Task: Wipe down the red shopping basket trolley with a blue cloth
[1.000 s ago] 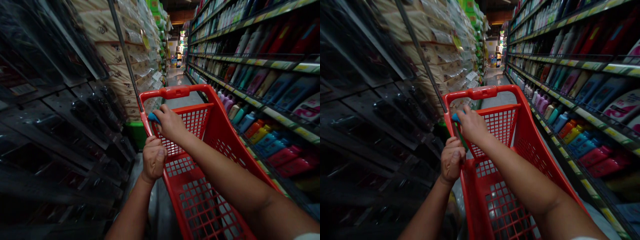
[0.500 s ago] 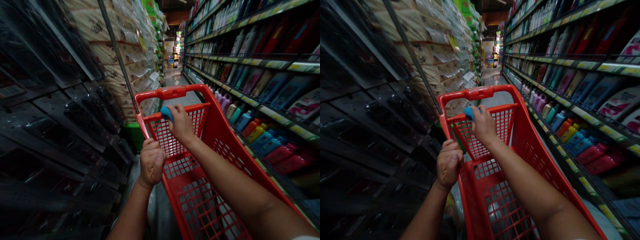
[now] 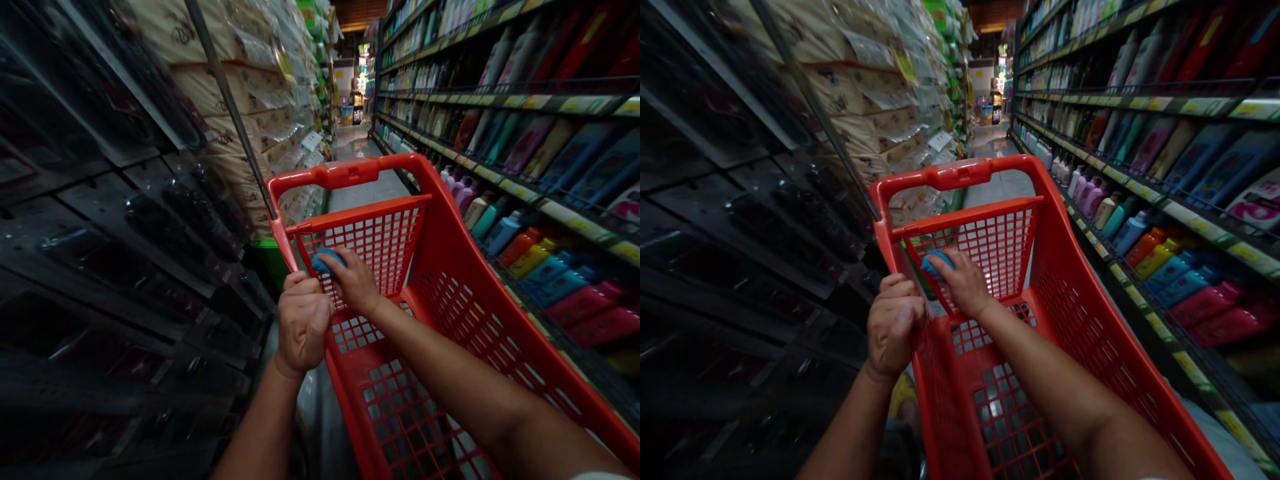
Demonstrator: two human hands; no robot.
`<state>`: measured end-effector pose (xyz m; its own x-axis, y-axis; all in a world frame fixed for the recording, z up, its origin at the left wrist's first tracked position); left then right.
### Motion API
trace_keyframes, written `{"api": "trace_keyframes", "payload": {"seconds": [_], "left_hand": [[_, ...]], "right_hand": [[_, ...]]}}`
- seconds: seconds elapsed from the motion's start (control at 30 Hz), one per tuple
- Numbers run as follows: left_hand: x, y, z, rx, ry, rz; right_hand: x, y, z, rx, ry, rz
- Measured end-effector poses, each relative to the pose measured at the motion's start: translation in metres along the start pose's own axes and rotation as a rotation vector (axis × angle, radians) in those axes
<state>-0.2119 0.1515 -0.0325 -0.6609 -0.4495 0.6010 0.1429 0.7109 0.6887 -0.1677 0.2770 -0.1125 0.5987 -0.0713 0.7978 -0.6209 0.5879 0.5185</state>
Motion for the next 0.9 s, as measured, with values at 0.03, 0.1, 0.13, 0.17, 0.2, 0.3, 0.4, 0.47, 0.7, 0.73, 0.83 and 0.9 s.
{"api": "trace_keyframes", "payload": {"seconds": [0.03, 0.1, 0.13, 0.17, 0.2, 0.3, 0.4, 0.47, 0.7, 0.73, 0.83, 0.9], "left_hand": [[0.000, 0.000, 0.001, 0.009, 0.004, 0.005], [-0.002, 0.000, 0.002, 0.033, 0.010, 0.021], [-0.002, 0.000, 0.003, 0.042, 0.012, 0.026], [-0.003, 0.000, 0.003, 0.046, 0.014, 0.027], [-0.003, 0.001, 0.003, 0.047, 0.014, 0.026], [-0.004, 0.002, 0.003, 0.046, 0.009, 0.026], [-0.005, 0.002, 0.005, 0.057, -0.004, 0.030], [-0.006, 0.002, 0.004, 0.048, -0.018, 0.030], [-0.006, 0.004, 0.002, 0.048, 0.020, 0.032], [-0.006, 0.004, 0.001, 0.054, 0.026, 0.035], [-0.006, 0.005, 0.000, 0.065, 0.030, 0.046], [-0.007, 0.004, -0.001, 0.063, 0.023, 0.046]], "right_hand": [[0.008, -0.001, -0.012, -0.115, 0.008, -0.082], [0.024, -0.004, -0.032, -0.351, 0.018, -0.258], [0.027, -0.004, -0.033, -0.406, 0.021, -0.301], [0.025, -0.001, -0.027, -0.402, 0.026, -0.297], [0.018, 0.005, -0.017, -0.350, 0.034, -0.252], [-0.006, 0.016, 0.014, -0.141, 0.073, -0.075], [-0.001, 0.014, 0.010, -0.170, 0.104, -0.125], [0.011, 0.007, -0.006, -0.308, 0.114, -0.243], [0.007, 0.012, 0.003, -0.136, 0.101, -0.100], [0.012, 0.010, -0.004, -0.162, 0.096, -0.125], [0.035, -0.004, -0.038, -0.432, 0.077, -0.328], [0.041, -0.009, -0.045, -0.537, 0.073, -0.396]]}}
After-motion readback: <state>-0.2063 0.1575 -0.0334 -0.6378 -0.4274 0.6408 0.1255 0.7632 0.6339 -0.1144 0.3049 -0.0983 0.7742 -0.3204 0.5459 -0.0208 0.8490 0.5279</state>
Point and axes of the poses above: each hand's wrist, its own y-axis towards the middle knuckle, its own x-axis out of the back of the hand, z = x × y, the point moved 8 cm from there along y, towards the middle knuckle, and after that the axes turned 7 degrees about z, right-handed, at the moved point
